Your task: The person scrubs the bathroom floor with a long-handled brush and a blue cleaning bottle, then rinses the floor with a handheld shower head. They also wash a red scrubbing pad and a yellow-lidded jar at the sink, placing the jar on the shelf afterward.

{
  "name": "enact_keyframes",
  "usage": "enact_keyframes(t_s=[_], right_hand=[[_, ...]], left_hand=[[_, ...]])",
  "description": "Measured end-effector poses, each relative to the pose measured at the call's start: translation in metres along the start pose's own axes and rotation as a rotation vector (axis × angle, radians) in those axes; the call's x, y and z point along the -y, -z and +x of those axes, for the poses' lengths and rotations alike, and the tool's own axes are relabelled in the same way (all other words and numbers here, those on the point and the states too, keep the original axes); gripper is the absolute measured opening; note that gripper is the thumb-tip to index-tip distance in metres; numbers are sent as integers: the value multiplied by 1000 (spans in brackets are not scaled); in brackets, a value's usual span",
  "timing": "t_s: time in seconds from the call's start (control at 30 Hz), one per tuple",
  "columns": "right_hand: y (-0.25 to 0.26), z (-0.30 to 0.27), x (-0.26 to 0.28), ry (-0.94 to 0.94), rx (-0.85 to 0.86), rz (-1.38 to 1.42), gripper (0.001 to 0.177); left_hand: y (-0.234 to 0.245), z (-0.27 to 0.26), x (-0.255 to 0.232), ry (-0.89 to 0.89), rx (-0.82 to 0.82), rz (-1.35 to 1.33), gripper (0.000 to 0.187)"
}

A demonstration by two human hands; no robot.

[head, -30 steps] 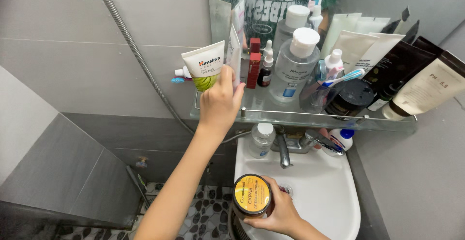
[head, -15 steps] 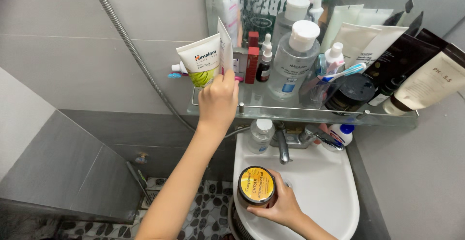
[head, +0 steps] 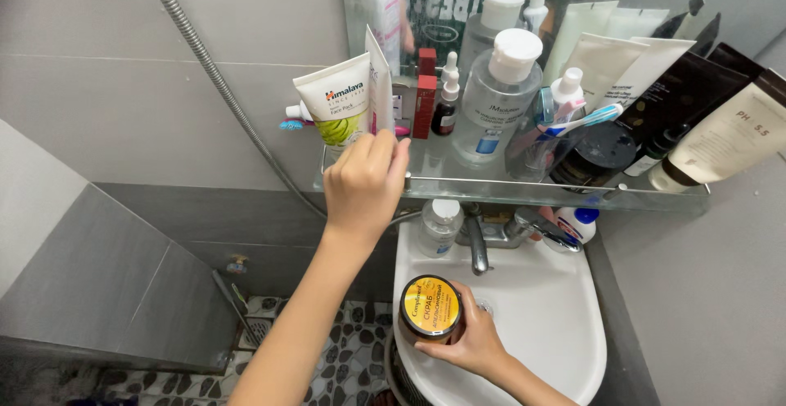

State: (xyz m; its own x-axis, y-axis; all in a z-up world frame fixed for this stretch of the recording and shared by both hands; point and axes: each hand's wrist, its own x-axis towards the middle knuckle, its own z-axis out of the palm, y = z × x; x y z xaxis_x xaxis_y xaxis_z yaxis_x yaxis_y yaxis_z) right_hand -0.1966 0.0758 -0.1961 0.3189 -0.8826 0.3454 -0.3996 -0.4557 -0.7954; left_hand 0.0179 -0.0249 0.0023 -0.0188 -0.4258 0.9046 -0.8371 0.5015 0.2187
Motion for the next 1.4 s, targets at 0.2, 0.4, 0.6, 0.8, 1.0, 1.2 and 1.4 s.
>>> enact_keyframes(t_s=[0.2, 0.4, 0.6, 0.8, 1.0, 1.2, 1.4], right_hand=[[-2, 2, -1, -249, 41, 17, 107], [-8, 9, -4, -218, 33, 54, 104], [-21, 22, -3, -301, 68, 34, 102], [-16, 42, 17, -421, 221, 37, 100], [6, 67, 33, -181, 114, -341, 72], [23, 102, 19, -107, -204, -769, 71], [25, 135, -12, -94, -151, -689, 107]], left_hand=[[11, -55, 3, -262, 109, -211, 33], [15, -146, 24, 303, 773, -519, 75], [-4, -211, 23, 477, 791, -862, 124], [-22, -231, 32, 675, 690, -863, 109], [-31, -233, 36, 771, 480, -706, 107], [-49, -225, 42, 776, 320, -615, 107], [-64, -226, 46, 761, 333, -576, 109]])
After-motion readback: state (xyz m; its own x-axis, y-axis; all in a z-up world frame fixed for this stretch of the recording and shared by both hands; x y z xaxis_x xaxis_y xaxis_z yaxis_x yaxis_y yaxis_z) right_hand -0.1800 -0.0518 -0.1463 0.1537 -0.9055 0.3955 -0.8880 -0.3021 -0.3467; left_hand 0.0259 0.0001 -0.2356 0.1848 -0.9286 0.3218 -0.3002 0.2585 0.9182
